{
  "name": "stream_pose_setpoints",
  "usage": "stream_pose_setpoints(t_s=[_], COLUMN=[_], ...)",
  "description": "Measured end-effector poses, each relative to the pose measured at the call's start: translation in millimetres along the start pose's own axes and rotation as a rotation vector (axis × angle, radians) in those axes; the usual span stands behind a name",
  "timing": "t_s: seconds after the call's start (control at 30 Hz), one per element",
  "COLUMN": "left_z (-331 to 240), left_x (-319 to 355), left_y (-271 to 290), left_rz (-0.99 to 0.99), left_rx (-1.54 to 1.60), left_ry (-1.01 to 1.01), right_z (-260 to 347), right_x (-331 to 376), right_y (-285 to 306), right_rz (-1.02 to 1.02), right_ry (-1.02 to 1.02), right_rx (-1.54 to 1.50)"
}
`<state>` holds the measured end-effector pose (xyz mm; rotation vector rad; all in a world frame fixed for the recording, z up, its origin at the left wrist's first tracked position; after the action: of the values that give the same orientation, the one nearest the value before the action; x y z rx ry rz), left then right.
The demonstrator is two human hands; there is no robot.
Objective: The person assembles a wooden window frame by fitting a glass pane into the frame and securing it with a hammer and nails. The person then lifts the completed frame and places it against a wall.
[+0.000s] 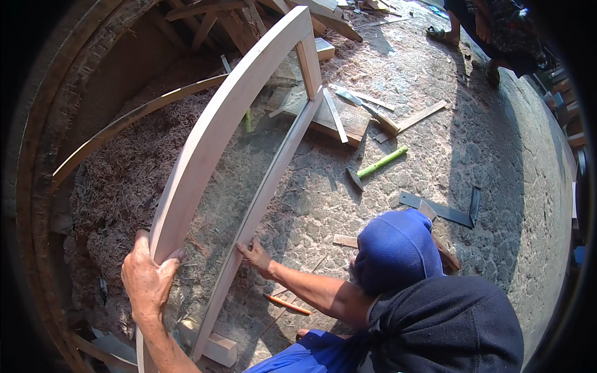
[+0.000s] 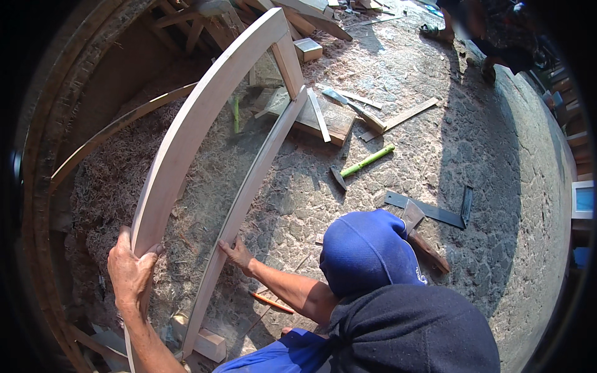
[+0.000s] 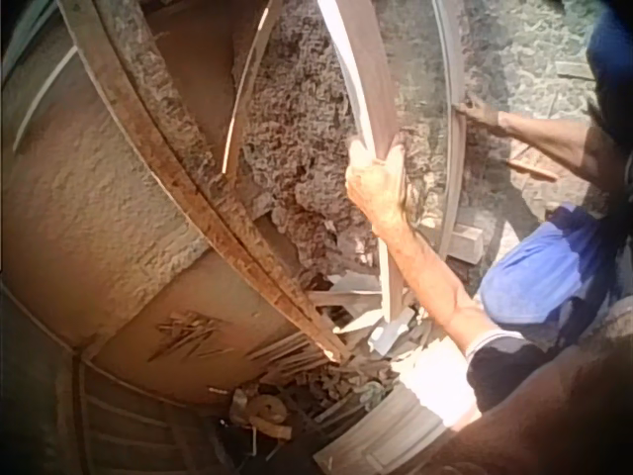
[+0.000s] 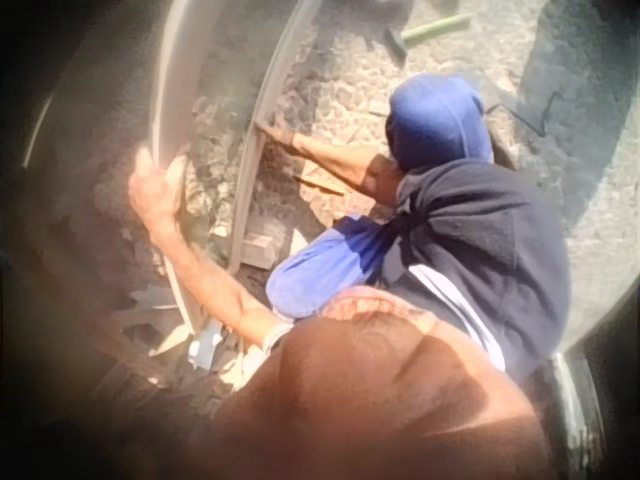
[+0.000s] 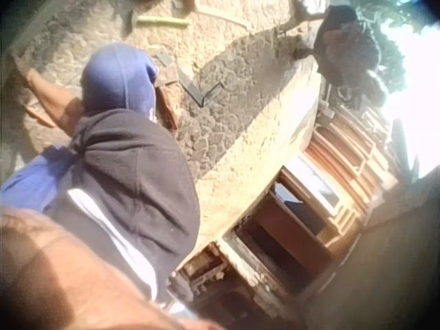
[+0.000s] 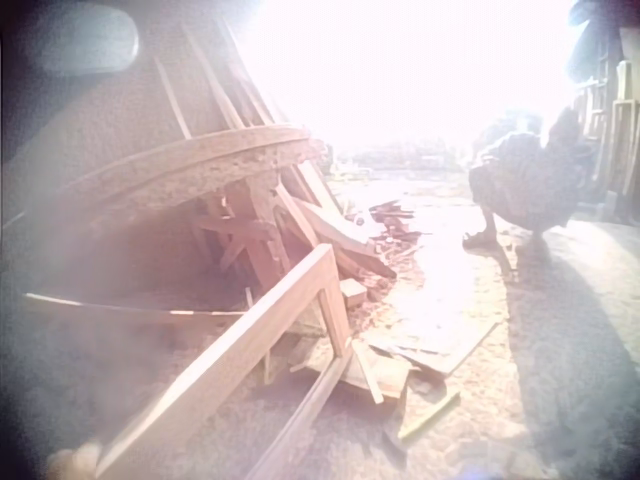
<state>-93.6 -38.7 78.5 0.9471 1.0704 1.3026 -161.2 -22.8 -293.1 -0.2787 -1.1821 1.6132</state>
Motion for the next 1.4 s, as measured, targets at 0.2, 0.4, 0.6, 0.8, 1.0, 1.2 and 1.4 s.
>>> stream_pose_setpoints(t_s=[0.2,0.4,0.6,0.8,1.0,1.2,1.4], left_z=[9.9,0.6,12.3,10.2,12.0,6.8,4.7], left_x=[-1.1,11.1,19.8,11.7,18.9,19.3,27.0], left_y=[8.5,14.7,13.9,2.1,4.8,0.0,13.1], left_rz=[0.317,0.274,0.218,0.306,0.275,0.263,0.242], left_rx=[0.643,0.595,0.727,0.687,0.709,0.597,0.653], left_ry=[0.093,0.113,0.063,0.118,0.128,0.099,0.104], right_z=[111.3,134.5,125.9,123.4,117.2,115.6,118.4], right_x=[-53.0,-55.3,-55.5,-52.4,-43.5,-43.8,-37.6], right_y=[38.2,34.4,34.3,34.5,31.9,38.6,34.1], right_rz=[-0.286,-0.289,-0.243,-0.219,-0.235,-0.237,-0.218], right_ry=[0.305,0.233,0.16,0.143,0.267,0.203,0.208], right_rx=[-0.22,-0.323,-0.22,-0.308,-0.293,-0.302,-0.308])
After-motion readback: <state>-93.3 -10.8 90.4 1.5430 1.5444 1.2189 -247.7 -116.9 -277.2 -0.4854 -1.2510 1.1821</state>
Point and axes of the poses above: each hand's wrist, its own x-axis away from the middle knuckle, its own y-axis out of the back of the hand, z = x × y, the point moved 1 cm from there along -x, towards the middle knuckle, and after that the axes turned 12 degrees about -x, right-handed, at the moved point
